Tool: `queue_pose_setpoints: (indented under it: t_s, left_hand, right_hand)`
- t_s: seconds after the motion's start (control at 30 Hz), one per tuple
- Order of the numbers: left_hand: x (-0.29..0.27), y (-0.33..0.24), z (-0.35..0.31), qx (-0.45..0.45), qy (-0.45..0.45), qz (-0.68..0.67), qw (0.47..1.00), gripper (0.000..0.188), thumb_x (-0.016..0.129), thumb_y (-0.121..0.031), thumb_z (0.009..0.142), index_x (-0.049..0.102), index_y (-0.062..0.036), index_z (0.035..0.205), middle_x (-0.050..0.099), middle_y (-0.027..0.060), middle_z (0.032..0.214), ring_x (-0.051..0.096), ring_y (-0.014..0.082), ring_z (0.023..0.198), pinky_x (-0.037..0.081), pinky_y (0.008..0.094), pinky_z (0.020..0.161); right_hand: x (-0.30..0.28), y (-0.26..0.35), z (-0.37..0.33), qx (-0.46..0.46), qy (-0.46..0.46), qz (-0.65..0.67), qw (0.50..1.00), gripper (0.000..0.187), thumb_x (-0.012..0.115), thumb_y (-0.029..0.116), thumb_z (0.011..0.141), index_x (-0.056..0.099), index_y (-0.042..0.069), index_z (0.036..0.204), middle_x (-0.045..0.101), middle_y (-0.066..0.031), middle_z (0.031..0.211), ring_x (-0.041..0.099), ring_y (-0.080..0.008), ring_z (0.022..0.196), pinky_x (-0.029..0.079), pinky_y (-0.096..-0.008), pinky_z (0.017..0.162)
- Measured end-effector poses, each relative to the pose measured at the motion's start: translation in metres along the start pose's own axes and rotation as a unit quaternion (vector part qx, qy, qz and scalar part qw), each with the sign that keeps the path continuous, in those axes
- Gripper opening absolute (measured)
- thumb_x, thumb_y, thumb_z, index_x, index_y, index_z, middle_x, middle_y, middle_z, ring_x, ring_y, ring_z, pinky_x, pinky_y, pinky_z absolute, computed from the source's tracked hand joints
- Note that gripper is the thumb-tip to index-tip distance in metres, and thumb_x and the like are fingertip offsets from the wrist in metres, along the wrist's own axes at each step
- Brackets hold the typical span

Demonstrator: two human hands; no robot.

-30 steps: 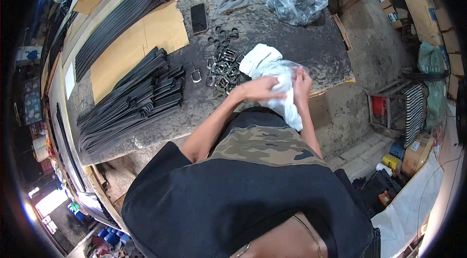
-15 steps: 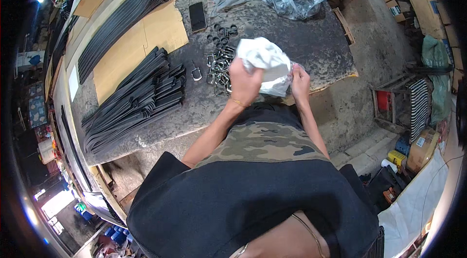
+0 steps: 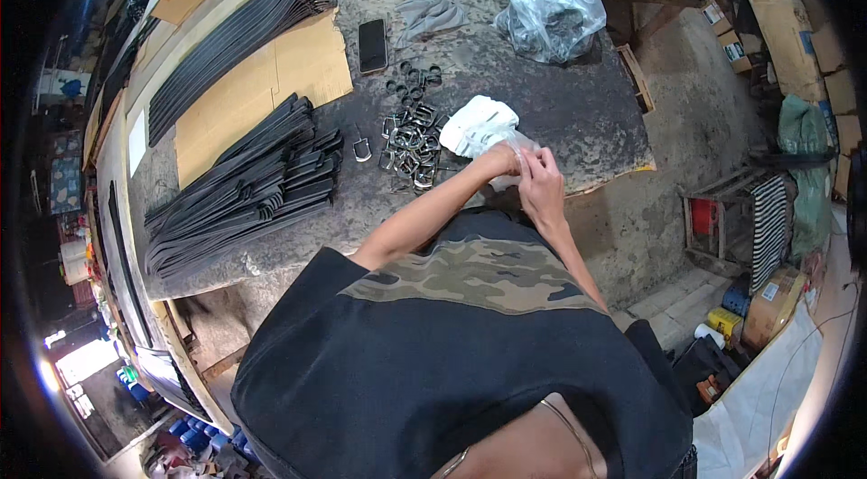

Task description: The person attaches a buckle to a belt strap, places the belt on the table, and unwraps additional buckles from paper and plastic packaging. The person then organizes the buckles and loops on the table by hand.

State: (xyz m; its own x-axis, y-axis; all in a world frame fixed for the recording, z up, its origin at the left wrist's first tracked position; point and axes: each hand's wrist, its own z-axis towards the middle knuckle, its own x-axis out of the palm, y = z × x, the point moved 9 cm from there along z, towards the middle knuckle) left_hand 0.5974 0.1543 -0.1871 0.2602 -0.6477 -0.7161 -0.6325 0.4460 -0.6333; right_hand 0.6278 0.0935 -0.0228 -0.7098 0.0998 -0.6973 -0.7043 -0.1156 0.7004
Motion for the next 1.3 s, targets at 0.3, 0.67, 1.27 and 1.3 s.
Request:
queue_pose_setpoints:
  t_s: [0.3,0.67,1.27,1.3]
  left_hand:
    - [-0.024,-0.024,0.036,-0.011,-0.294,-0.180,0.939,0.041,0.055,-0.028,0.080,0.060,-0.0053,0.114,0.058,0.0227,0.117,0.058,0.0357,0.104,0.043,0.0418,0.093]
    - [0.028,-0.022,0.060,-0.177,-0.029,-0.007,0.984,0.036,0.045,-0.030,0.087,0.066,-0.0059,0.105,0.066,0.0184,0.104,0.065,0.0330,0.097,0.050,0.0452,0.081]
    - [-0.116,0.099,-0.102,-0.286,-0.367,-0.099,0.880,0.036,0.062,-0.027,0.081,0.064,-0.0043,0.109,0.067,0.0186,0.095,0.063,0.0367,0.092,0.049,0.0420,0.083]
    - [-0.107,0.118,-0.098,-0.307,-0.307,-0.057,0.899,0.040,0.065,-0.031,0.078,0.064,-0.0041,0.108,0.066,0.0181,0.098,0.062,0.0359,0.094,0.049,0.0419,0.083]
  right_hand:
    - [-0.080,-0.005,0.032,-0.088,-0.115,-0.051,0.988,0.018,0.064,0.016,0.084,0.069,0.005,0.099,0.058,-0.0125,0.101,0.052,-0.0292,0.102,0.042,-0.0395,0.086]
    - [-0.035,-0.121,0.048,0.096,0.053,0.099,0.989,0.025,0.054,0.019,0.089,0.064,-0.004,0.087,0.062,-0.0198,0.074,0.061,-0.0305,0.070,0.045,-0.0382,0.065]
    - [0.001,-0.153,0.070,0.116,0.081,0.037,0.989,0.031,0.055,0.027,0.088,0.063,-0.001,0.100,0.056,-0.0187,0.099,0.051,-0.0352,0.101,0.040,-0.0405,0.088]
    - [0.002,-0.151,0.070,0.112,0.083,0.039,0.989,0.031,0.055,0.027,0.088,0.063,-0.001,0.100,0.056,-0.0187,0.099,0.051,-0.0352,0.101,0.040,-0.0405,0.088]
